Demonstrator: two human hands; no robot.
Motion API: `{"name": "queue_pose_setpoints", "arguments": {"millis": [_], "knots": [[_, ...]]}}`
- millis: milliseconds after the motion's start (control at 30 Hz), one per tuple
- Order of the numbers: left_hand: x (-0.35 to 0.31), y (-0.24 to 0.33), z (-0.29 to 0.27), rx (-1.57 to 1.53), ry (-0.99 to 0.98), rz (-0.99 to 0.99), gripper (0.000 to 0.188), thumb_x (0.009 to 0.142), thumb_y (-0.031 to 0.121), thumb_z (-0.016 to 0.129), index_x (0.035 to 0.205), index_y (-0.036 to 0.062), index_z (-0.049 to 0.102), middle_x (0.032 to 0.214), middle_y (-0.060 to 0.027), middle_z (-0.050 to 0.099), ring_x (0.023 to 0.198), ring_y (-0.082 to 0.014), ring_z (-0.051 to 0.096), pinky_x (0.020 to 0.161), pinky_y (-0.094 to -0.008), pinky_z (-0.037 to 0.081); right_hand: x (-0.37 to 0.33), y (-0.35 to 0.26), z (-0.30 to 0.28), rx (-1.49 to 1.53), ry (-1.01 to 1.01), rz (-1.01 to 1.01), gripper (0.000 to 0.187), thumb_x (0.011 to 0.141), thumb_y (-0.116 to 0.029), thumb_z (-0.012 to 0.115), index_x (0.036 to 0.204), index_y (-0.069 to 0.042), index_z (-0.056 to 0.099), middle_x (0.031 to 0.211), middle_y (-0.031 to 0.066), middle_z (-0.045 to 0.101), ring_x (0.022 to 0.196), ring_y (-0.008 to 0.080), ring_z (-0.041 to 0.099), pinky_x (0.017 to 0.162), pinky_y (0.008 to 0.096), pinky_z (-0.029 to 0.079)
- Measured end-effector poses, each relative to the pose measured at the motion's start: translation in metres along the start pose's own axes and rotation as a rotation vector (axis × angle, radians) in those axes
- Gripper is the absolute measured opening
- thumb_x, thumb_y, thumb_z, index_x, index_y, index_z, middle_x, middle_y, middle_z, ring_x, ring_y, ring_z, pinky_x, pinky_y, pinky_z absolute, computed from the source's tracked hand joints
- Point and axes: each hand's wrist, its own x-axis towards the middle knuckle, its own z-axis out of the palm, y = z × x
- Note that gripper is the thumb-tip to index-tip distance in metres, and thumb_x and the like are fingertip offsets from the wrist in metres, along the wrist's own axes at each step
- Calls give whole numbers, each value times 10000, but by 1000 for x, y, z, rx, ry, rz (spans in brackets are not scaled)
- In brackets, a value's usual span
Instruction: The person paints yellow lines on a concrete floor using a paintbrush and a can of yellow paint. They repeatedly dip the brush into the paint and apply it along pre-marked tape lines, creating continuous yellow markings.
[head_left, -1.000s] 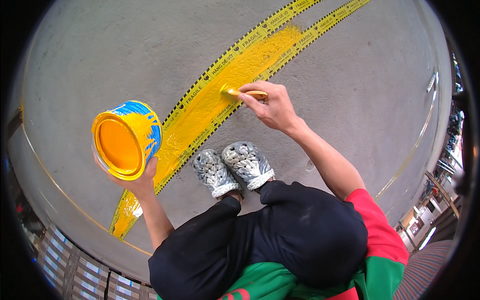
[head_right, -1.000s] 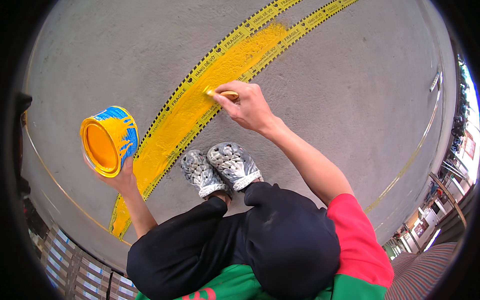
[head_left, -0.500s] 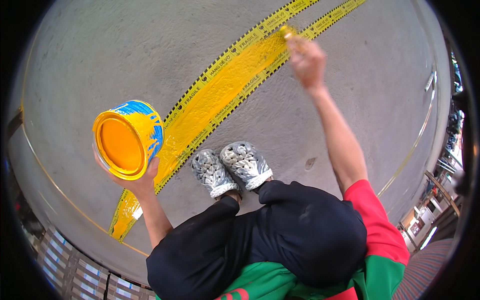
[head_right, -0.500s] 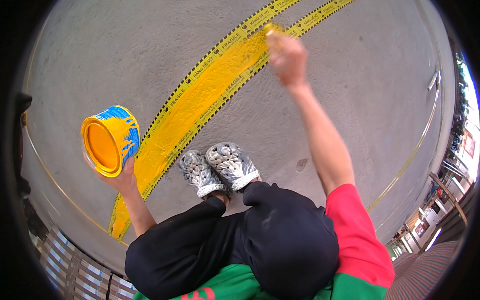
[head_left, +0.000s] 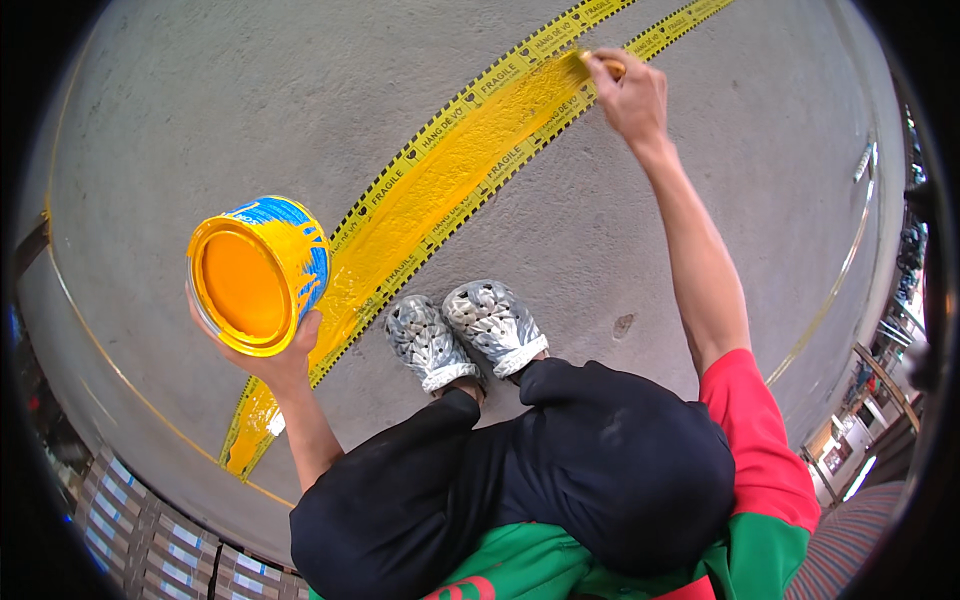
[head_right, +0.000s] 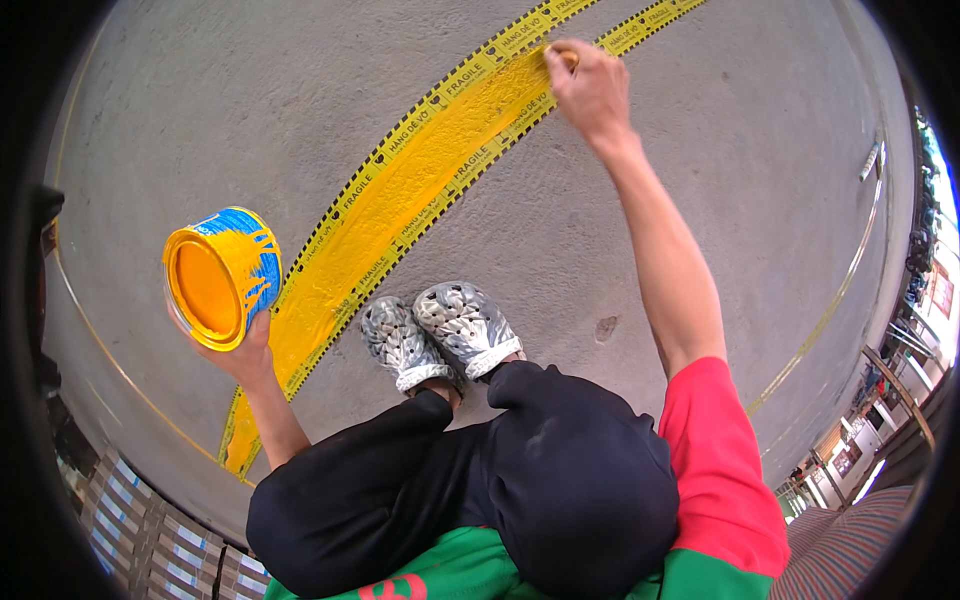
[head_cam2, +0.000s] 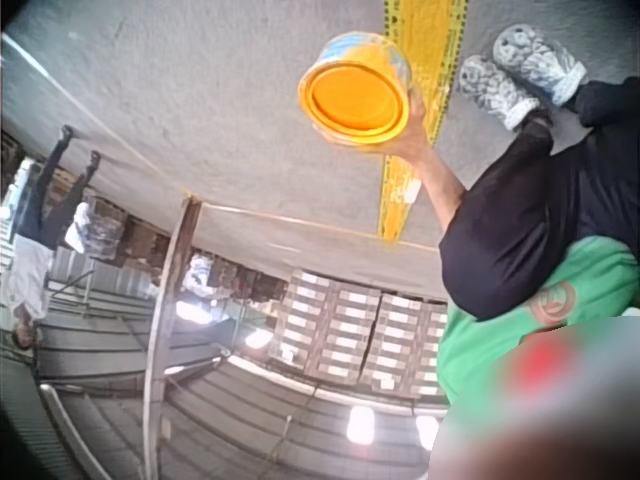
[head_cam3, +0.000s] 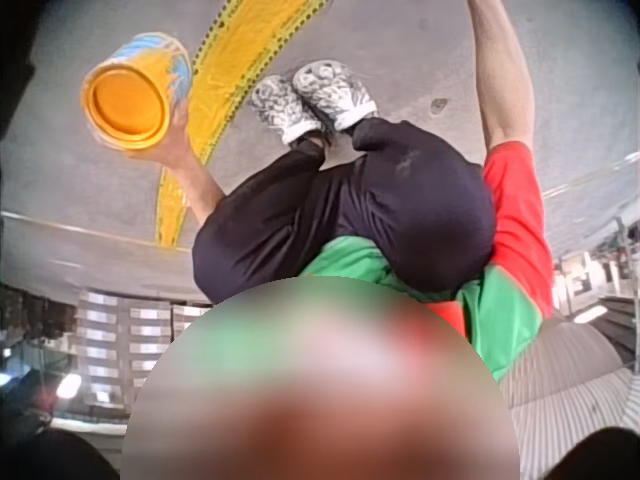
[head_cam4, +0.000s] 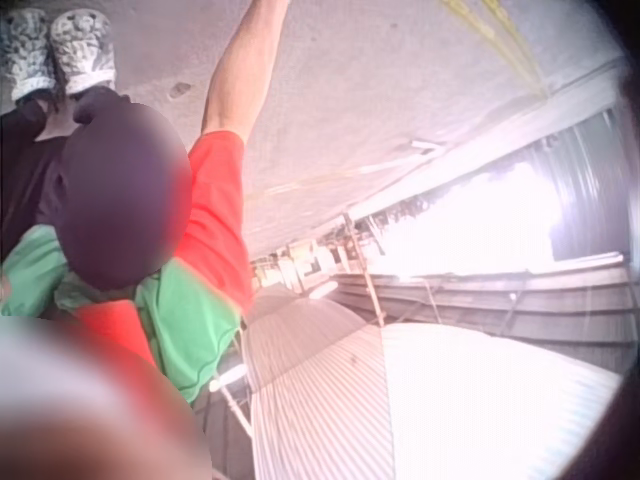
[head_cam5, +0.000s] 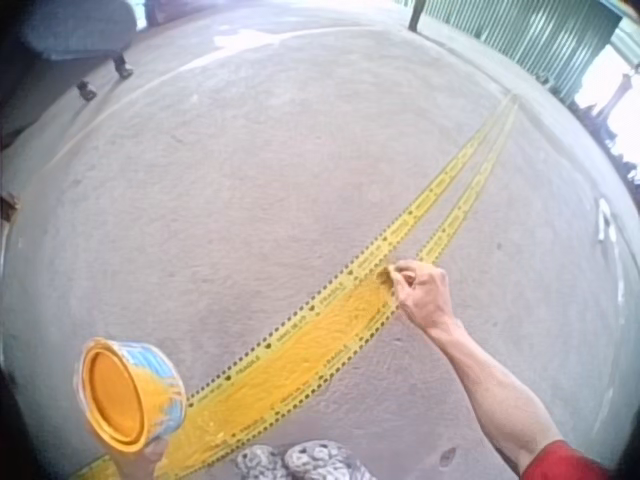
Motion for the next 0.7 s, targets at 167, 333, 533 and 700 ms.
{"name": "queue_pose_setpoints", "arguments": {"millis": [167, 333, 533, 700], "knots": [[-4, -3, 1, -75, 13, 0, 1160, 631, 506, 892, 1527, 79, 293, 1475, -127, 450, 1384, -287, 458, 1176, -458, 372, 9, -3, 24, -82, 227, -307, 174, 939, -107, 620, 1007, -2, 741, 908, 196, 742, 815, 290, 709, 678, 401, 567], [-4, -2, 0, 1, -8, 22, 1163, 621, 475, 903, 1528, 84, 289, 1488, -127, 436, 1387, -291, 455, 1177, -456, 373, -101, -84, 59, 229, -125, -379, 149, 922, -118, 688, 1006, -23, 766, 940, 147, 766, 786, 225, 724, 693, 342, 589], [-3, -3, -2, 13, -18, 32, 1161, 616, 468, 901, 1529, 90, 291, 1496, -122, 429, 1388, -293, 454, 1179, -455, 369, -73, -71, 41, 447, -285, -69, 224, 918, -272, 732, 1023, -84, 793, 770, 33, 733, 556, 63, 555, 458, 211, 406], [-3, -4, -7, 8, -6, 25, 1165, 622, 503, 891, 1530, 88, 290, 1492, -127, 431, 1392, -298, 450, 1180, -462, 363, 25, 3, 0, 48, 172, -54, 182, 949, -197, 679, 1011, -53, 772, 821, 79, 773, 584, 115, 675, 504, 240, 533]]}}
